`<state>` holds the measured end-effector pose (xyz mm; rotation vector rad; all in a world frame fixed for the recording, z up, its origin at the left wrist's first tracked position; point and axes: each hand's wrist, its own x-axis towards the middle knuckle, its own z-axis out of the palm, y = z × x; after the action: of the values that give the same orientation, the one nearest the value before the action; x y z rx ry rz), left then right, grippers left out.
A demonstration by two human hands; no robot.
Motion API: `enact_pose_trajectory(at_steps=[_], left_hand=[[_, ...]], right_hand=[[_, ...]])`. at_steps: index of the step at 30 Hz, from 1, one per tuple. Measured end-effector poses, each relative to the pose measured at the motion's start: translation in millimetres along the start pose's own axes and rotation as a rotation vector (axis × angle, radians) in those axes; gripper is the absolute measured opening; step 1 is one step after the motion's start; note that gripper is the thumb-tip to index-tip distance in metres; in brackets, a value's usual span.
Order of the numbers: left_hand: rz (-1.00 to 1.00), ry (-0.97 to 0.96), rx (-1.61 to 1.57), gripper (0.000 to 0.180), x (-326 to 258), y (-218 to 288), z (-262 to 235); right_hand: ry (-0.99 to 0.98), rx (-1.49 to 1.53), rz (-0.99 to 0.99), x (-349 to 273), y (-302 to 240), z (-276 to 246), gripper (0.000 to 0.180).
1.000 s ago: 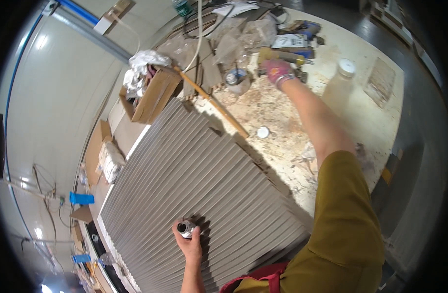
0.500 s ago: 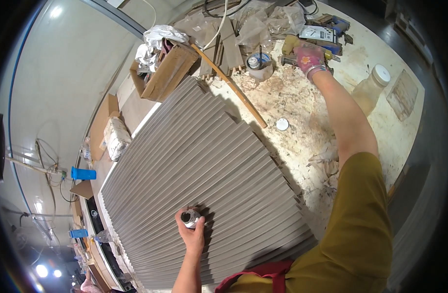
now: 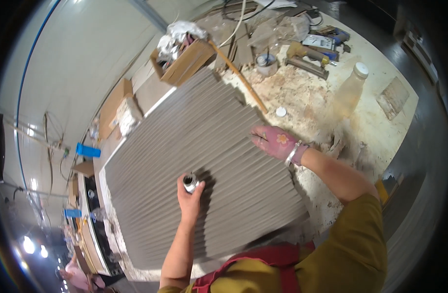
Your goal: The person wipes the surface of a grooved wood panel using a cloth, applies a liquid from a bottle, and repeats the wiping process before flipping the panel and wiping the other side.
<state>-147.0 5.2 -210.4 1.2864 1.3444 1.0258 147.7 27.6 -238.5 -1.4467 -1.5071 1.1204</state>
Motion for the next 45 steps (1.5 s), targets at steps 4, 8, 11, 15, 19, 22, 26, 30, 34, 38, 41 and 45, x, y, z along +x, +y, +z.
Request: enact_pose_trajectory(at_steps=[4, 8, 11, 15, 19, 22, 26, 30, 34, 38, 41, 45], left_hand=[[0.057, -0.042, 0.06, 0.046, -27.0, -9.8, -20.0], [0.293, -0.139, 0.071, 0.052, -55.8, -4.5, -33.1], [0.39, -0.189, 0.105, 0.052, -71.9, -1.3, -44.4], [0.452, -0.21, 0.177, 0.051, -92.3, 1.3, -51.1], [0.508, -0.219, 0.227, 0.053, -100.7, -6.1, -56.0], [0.553, -0.193, 0.292, 0.053, -106.3, -3.0, -56.2], [0.651, -0.217, 0.432, 0.052, -110.8, -1.4, -56.6], [0.74, -0.256, 0.458, 0.057, -110.5, 0.9, -53.0], [0.585, -0.201, 0.491, 0.059, -120.1, -3.9, -53.4], [0.541, -0.222, 0.517, 0.055, -122.7, 0.6, -53.8], [0.574, -0.236, 0.527, 0.052, -121.9, 2.2, -56.7], [0.599, -0.253, 0.527, 0.05, -119.3, 2.0, -58.9]], right_hand=[[-0.138, 0.048, 0.043, -42.4, -25.5, 21.0, 0.038], [-0.291, -0.074, -0.079, -57.7, -49.9, 24.6, 0.042], [-0.332, 0.06, 0.041, -78.4, -95.9, 32.0, 0.041], [-0.271, -0.217, -0.151, -103.4, -127.5, 48.4, 0.031], [-0.213, -0.538, -0.561, -120.0, -145.2, 63.2, 0.035], [-0.416, -0.656, -0.441, -133.3, -171.5, 66.3, 0.045], [-0.608, -0.639, -0.283, -139.3, -194.5, 77.6, 0.042], [-0.446, -0.747, -0.59, -139.0, -182.2, 98.5, 0.016], [-0.489, -0.93, -0.481, -142.7, -188.3, 109.1, 0.026], [-0.405, -0.774, -0.536, -137.3, -170.3, 118.6, 0.015], [-0.412, -0.751, -0.59, -140.4, -163.5, 123.0, 0.015], [-0.421, -0.71, -0.544, -139.2, -160.5, 123.8, 0.017]])
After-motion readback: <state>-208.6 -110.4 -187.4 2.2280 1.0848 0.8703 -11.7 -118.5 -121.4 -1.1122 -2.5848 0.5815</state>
